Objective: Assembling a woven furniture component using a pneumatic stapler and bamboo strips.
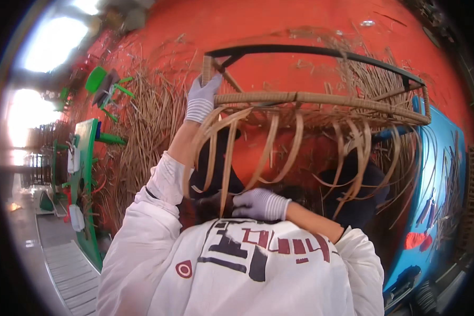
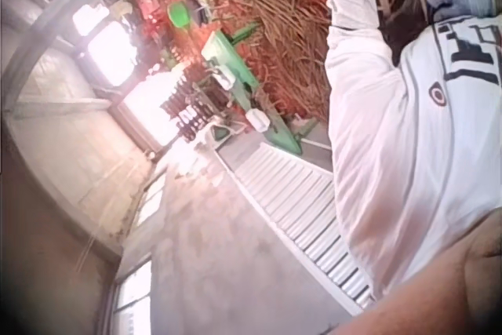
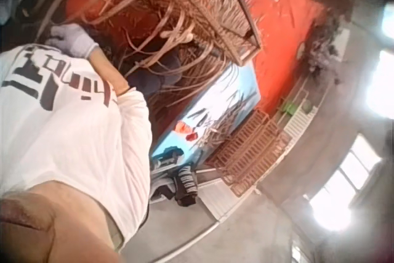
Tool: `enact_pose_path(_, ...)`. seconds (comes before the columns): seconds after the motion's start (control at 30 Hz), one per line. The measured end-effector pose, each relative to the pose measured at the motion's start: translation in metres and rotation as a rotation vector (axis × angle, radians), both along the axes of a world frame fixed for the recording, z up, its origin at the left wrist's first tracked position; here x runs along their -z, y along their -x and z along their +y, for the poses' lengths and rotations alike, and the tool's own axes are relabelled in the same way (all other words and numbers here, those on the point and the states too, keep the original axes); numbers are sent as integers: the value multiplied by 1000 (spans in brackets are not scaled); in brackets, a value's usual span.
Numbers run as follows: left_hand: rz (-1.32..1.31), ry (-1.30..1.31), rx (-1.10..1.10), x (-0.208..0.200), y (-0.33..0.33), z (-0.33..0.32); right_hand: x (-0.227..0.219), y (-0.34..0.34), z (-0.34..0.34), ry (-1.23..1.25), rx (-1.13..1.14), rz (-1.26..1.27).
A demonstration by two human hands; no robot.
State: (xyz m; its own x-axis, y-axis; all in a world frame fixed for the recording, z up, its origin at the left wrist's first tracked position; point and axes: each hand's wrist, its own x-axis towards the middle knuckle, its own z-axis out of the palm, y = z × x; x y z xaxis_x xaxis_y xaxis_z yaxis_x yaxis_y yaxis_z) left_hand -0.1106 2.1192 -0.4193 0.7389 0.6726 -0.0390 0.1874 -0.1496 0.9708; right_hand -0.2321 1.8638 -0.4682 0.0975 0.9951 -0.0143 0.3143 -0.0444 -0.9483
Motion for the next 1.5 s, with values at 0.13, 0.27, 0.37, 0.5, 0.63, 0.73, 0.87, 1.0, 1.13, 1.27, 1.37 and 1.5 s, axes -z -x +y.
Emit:
enact_pose_path(0.13, -216, 213, -25, -4, 31, -32, -53, -24, -47, -194, 295, -46)
enact_pose_path(0.27, -113, 544, -96, -2, 47, -13, -107, -49, -95, -474, 686, -27)
enact_pose_path(0.37, -201, 704, -38, 4, 59, -2, -132, -63, -92, -838, 960, 207)
enact_pose_path(0.5, -182, 676, 53, 5, 70, 6, -155, -85, -54, -451, 1130, -532)
enact_pose_path(0.63, -216, 635, 54, 2, 67, 5, -136, -89, 27, -448, 749, -509)
enact_pose_path(0.73, -211, 581, -50, 1, 57, -1, -114, -75, 63, -421, 490, -531)
enact_pose_path(0.87, -277, 552, -58, 3, 53, -3, -96, -47, 52, -185, 100, -611)
enact_pose_path(1.0, -293, 554, -27, 6, 53, 1, -95, -54, 23, -277, 222, -279)
enact_pose_path(1.13, -327, 471, -45, 10, 50, 0, -84, -46, 26, -234, 152, -457)
enact_pose_path(1.27, -334, -14, -122, 10, 50, -3, -67, -20, 30, -226, 94, -573)
enact_pose_path(1.37, -208, -307, -114, 3, 51, -1, -69, -21, 13, -352, 209, -491)
enact_pose_path(1.5, -101, -552, -4, -14, 37, 11, -88, -27, -19, -451, 381, -378)
